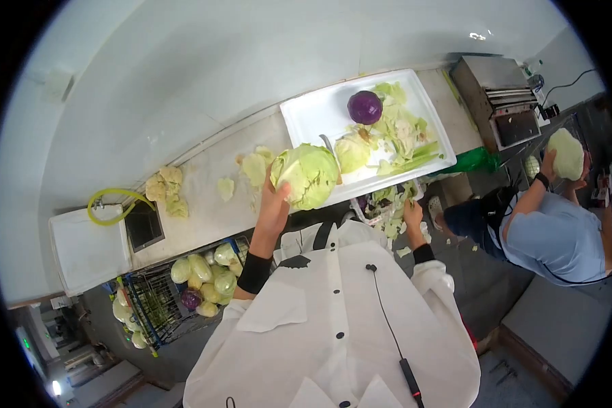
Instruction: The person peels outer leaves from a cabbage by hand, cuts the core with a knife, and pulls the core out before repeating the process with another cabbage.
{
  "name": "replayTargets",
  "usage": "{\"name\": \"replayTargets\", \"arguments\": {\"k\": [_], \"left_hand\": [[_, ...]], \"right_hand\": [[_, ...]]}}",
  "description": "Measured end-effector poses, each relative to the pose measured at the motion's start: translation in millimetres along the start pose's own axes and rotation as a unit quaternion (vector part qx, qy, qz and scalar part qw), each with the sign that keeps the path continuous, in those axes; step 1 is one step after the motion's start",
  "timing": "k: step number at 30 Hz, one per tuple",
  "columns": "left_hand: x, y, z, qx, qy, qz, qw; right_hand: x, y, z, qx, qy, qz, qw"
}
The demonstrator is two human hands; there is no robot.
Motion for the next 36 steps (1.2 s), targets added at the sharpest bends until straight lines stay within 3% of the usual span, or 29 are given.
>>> {"name": "replayTargets", "arguments": {"k": [2, 4, 7, 11, 12, 13, 14, 16, 18, 20, 22, 23, 25, 28, 31, 32, 34, 35, 36], "left_hand": [[1.7, 0.9, 3.1, -0.002, -0.013, 0.000, 1.000], [7.4, -4.4, 5.5, -0.015, -0.034, -0.026, 0.999], [5.5, 5.2, 2.0, 0.029, -0.036, -0.006, 0.999], [3.9, 6.4, 3.9, 0.013, 0.008, -0.015, 1.000], [4.4, 5.4, 4.9, -0.007, 0.025, -0.023, 0.999], [6.0, 2.4, 5.0, -0.038, 0.021, -0.021, 0.999], [2.8, 0.5, 6.7, -0.052, 0.035, -0.025, 0.998], [2.2, 3.6, 5.2, -0.029, 0.032, -0.020, 0.999], [-5.1, 7.0, 6.3, -0.039, 0.036, -0.020, 0.998], [-11.8, 9.8, 5.5, -0.022, 0.069, -0.083, 0.994], [-15.7, 15.5, 4.6, -0.007, 0.065, -0.081, 0.995], [-15.4, 17.8, 5.5, 0.020, 0.073, -0.113, 0.991], [-17.7, 24.5, 6.6, 0.047, 0.088, -0.151, 0.984], [-27.0, 30.6, 5.4, 0.046, 0.115, -0.187, 0.975], [-25.5, 24.1, 0.6, 0.161, 0.077, -0.136, 0.975], [-26.8, 21.1, -1.1, 0.155, 0.080, -0.139, 0.975], [-25.9, 17.1, -5.2, 0.094, 0.043, -0.471, 0.876], [-23.9, 17.2, -7.6, 0.093, 0.042, -0.471, 0.876], [-17.5, 15.9, -9.2, 0.108, -0.039, -0.208, 0.971]], "right_hand": [[-20.7, 11.8, -24.1, 0.060, 0.046, 0.027, 0.997], [-87.2, 50.1, -84.4, 0.058, -0.052, -0.023, 0.997], [-38.0, 34.0, -53.0, 0.036, 0.039, 0.047, 0.997], [-13.9, 32.2, -64.4, -0.069, -0.018, 0.047, 0.996], [-4.3, 29.3, -58.1, -0.106, 0.024, 0.028, 0.994], [-24.8, 36.5, -71.5, -0.131, -0.029, -0.019, 0.991], [-0.8, 31.9, -50.0, -0.140, -0.111, -0.063, 0.982], [24.8, 34.9, -28.5, -0.006, -0.143, -0.177, 0.974], [117.3, 31.6, 37.1, 0.139, -0.159, -0.247, 0.946], [190.8, 30.6, 94.1, 0.306, -0.208, -0.319, 0.872], [229.5, 40.9, 130.2, 0.361, -0.282, -0.366, 0.810], [235.3, 46.6, 137.1, 0.352, -0.283, -0.366, 0.814], [250.4, 52.1, 146.3, 0.270, -0.437, -0.255, 0.820], [265.2, 39.7, 150.9, 0.309, -0.366, -0.279, 0.832], [266.2, 40.3, 146.7, 0.312, -0.368, -0.291, 0.826], [266.1, 40.1, 144.5, 0.316, -0.375, -0.291, 0.821], [265.5, 40.5, 141.0, 0.331, -0.366, -0.279, 0.823], [265.3, 40.7, 138.0, 0.341, -0.376, -0.254, 0.823], [264.5, 41.4, 136.7, 0.350, -0.384, -0.229, 0.823]]}}
Point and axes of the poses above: each hand's wrist, its own z-axis away from the middle knuckle, its own y-axis out of the palm, x = y × z, the point moved 3 cm from there along -z, towards the middle knuckle, and after that the axes turned 3 degrees about -z, right-handed, at the moved point
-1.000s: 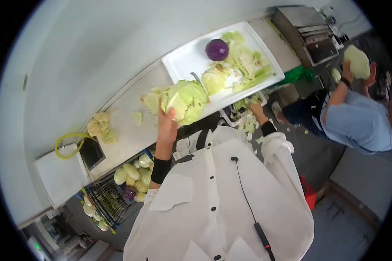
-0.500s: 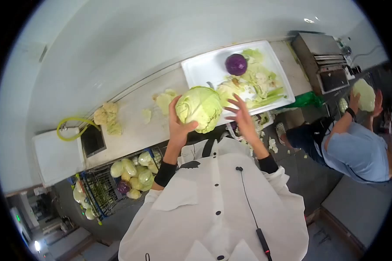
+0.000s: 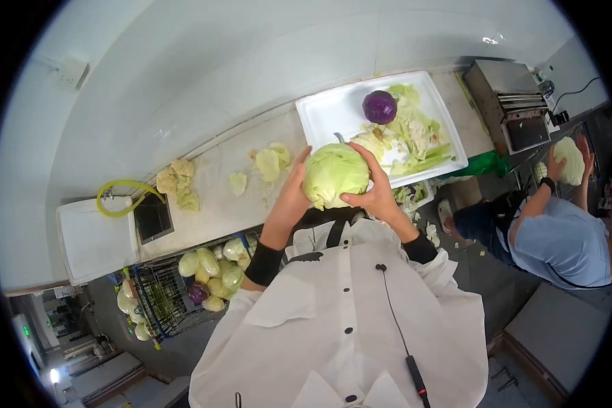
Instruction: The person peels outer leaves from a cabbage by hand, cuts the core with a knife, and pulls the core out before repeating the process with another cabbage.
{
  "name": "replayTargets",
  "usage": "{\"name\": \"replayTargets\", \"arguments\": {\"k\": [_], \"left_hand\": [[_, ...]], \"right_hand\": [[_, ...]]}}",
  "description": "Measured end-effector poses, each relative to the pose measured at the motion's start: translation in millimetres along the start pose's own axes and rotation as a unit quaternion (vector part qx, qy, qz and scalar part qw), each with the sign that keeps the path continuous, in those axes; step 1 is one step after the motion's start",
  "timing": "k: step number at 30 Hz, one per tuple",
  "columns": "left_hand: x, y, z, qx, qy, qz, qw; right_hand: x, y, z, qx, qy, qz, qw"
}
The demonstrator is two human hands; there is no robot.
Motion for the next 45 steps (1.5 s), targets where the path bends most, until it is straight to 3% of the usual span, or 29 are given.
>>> {"name": "replayTargets", "arguments": {"k": [1, 3, 5, 7, 9, 10, 13, 22, 28, 31, 34, 36, 39, 45], "left_hand": [[4.2, 3.1, -0.7, 0.029, -0.043, 0.284, 0.957], [6.6, 2.5, 0.9, 0.038, -0.070, 0.290, 0.954], [8.8, 4.8, 2.9, 0.047, -0.100, 0.296, 0.949], [9.6, 9.1, 2.9, -0.004, -0.060, 0.267, 0.962], [6.5, 13.2, -0.3, -0.044, -0.015, 0.223, 0.974], [3.5, 12.7, -0.9, -0.086, 0.031, 0.177, 0.980], [3.5, 12.8, 0.8, -0.139, 0.046, 0.171, 0.974], [6.9, 11.8, 3.0, -0.183, 0.062, 0.124, 0.973], [0.5, 17.5, 4.9, -0.205, 0.064, 0.114, 0.970], [2.4, 15.9, 4.5, -0.205, 0.069, 0.091, 0.972], [3.2, 13.3, 4.0, -0.186, 0.074, 0.101, 0.975], [6.9, 11.1, 4.0, -0.182, 0.068, 0.124, 0.973], [7.5, 9.6, 6.9, -0.164, 0.056, 0.153, 0.973], [11.6, 8.6, 6.8, -0.134, 0.043, 0.213, 0.967]], "right_hand": [[0.7, -2.4, -1.2, 0.000, 0.001, 0.000, 1.000], [7.9, -4.2, -4.1, 0.041, -0.047, 0.126, 0.990], [12.5, -6.1, -7.1, 0.045, -0.038, 0.117, 0.991], [22.2, -6.9, -7.3, 0.049, -0.027, 0.108, 0.993], [41.9, -6.4, -8.9, -0.044, -0.142, 0.286, 0.947], [40.2, -4.4, -7.0, -0.045, -0.141, 0.286, 0.947], [35.2, 1.8, 2.6, -0.074, -0.166, 0.303, 0.936], [37.5, 7.9, 5.2, -0.054, -0.287, 0.440, 0.849], [35.2, 8.3, 3.3, -0.112, -0.191, 0.355, 0.908], [31.9, 11.9, 3.5, -0.040, -0.252, 0.383, 0.888], [25.6, 8.6, 3.8, -0.045, -0.192, 0.324, 0.925], [10.1, 0.4, 4.7, -0.133, -0.096, 0.102, 0.981], [-2.8, -12.2, 3.8, -0.165, -0.024, 0.014, 0.986], [-6.9, -29.5, -1.8, -0.228, 0.000, -0.076, 0.971]]}}
Point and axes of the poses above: each hand's wrist, its own z-axis away from the middle knuckle, its own y-axis out of the palm, x = y × z, the point moved 3 cm from there along -z, towards the middle knuckle, and after that the axes turned 3 degrees about -z, right-handed, at the moved point
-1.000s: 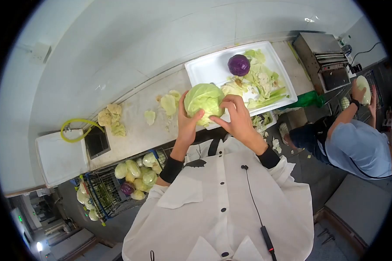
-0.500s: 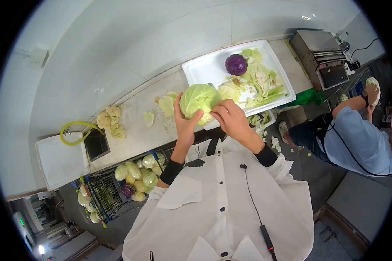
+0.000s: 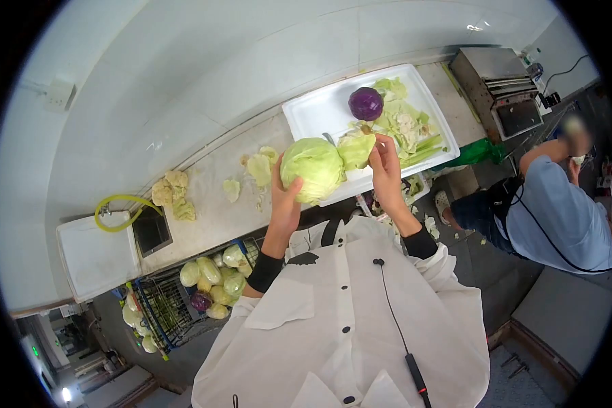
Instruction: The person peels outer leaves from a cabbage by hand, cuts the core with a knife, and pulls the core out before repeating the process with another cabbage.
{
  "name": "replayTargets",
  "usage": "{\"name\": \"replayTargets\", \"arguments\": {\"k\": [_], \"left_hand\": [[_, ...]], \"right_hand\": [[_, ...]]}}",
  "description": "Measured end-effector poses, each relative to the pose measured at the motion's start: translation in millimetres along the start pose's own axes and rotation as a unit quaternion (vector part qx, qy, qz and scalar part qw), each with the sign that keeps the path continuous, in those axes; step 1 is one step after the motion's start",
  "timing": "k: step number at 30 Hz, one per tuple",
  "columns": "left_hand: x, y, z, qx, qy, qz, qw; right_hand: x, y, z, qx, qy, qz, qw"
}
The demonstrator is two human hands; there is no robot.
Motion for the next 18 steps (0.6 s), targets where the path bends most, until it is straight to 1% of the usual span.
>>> {"name": "replayTargets", "arguments": {"k": [2, 4, 5, 7, 8, 10, 11, 13, 14, 15, 17, 18], "left_hand": [[-0.2, 1.9, 0.2, 0.006, 0.000, -0.004, 1.000], [2.2, 1.9, -0.8, 0.010, -0.005, -0.011, 1.000], [3.4, 1.8, -1.1, 0.011, -0.006, -0.011, 1.000], [6.9, 3.1, -0.5, 0.027, -0.026, 0.026, 0.999], [7.1, 3.1, -0.2, 0.028, -0.026, 0.026, 0.999], [8.9, 4.6, 1.1, 0.048, -0.042, 0.042, 0.997], [9.3, 4.6, 1.5, 0.048, -0.042, 0.042, 0.997], [11.7, 3.5, 1.8, 0.035, -0.092, 0.131, 0.987], [11.0, 3.0, 1.0, 0.034, -0.091, 0.131, 0.987], [9.6, 2.1, 0.0, 0.025, -0.084, 0.104, 0.991], [6.7, 1.6, -1.1, 0.017, -0.079, 0.077, 0.994], [5.0, 3.4, 0.1, 0.028, -0.079, 0.059, 0.995]], "right_hand": [[1.4, 4.7, 3.2, -0.012, 0.001, -0.019, 1.000], [-4.1, 8.8, 8.0, -0.027, 0.053, -0.111, 0.992], [-7.3, 10.5, 7.4, -0.028, 0.053, -0.111, 0.992], [-9.9, 11.3, 5.5, -0.084, 0.051, -0.140, 0.985], [-7.9, 10.9, 4.4, -0.085, 0.051, -0.140, 0.985], [11.9, 10.0, 1.8, -0.141, 0.053, -0.139, 0.979], [14.2, 4.6, 2.0, -0.141, 0.053, -0.139, 0.979], [13.2, -12.6, 2.2, -0.132, 0.126, -0.120, 0.976], [12.9, -16.6, 1.4, -0.138, 0.089, -0.114, 0.980], [10.6, -16.3, 2.9, -0.138, 0.090, -0.114, 0.980], [8.9, -8.7, 5.8, -0.056, 0.072, 0.072, 0.993], [10.7, -0.8, 8.0, -0.055, 0.035, 0.084, 0.994]]}}
Point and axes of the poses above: each hand's wrist, its own z-axis away from the middle knuckle, its own y-axis out of the palm, x = y × z, the point moved 3 cm from there along -z, towards the middle knuckle, and after that the axes turned 3 degrees about -z, right-handed, at the moved point
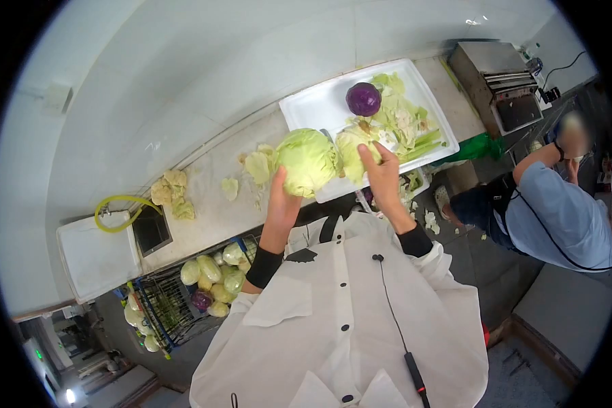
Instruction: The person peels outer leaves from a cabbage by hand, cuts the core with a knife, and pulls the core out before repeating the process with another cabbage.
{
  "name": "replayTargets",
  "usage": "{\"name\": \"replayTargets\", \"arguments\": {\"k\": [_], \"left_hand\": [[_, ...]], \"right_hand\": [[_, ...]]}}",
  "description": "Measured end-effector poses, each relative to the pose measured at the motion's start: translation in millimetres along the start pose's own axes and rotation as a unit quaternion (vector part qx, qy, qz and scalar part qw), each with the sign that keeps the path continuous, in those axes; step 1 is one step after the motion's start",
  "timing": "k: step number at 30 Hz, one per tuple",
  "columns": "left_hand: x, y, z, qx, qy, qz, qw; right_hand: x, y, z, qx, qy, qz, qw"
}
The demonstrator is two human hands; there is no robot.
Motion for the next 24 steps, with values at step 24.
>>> {"name": "replayTargets", "arguments": {"k": [24], "left_hand": [[1.1, -1.8, -5.1, 0.015, 0.061, -0.017, 0.998]], "right_hand": [[-4.1, 26.7, 12.0, 0.147, -0.222, 0.267, 0.926]]}}
Point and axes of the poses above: each hand's wrist, its own z-axis away from the middle knuckle, its own y-axis out of the palm, x = y × z, the point moved 3 cm from there along -z, towards the middle knuckle, and after that the axes turned 3 degrees about -z, right-handed, at the moved point
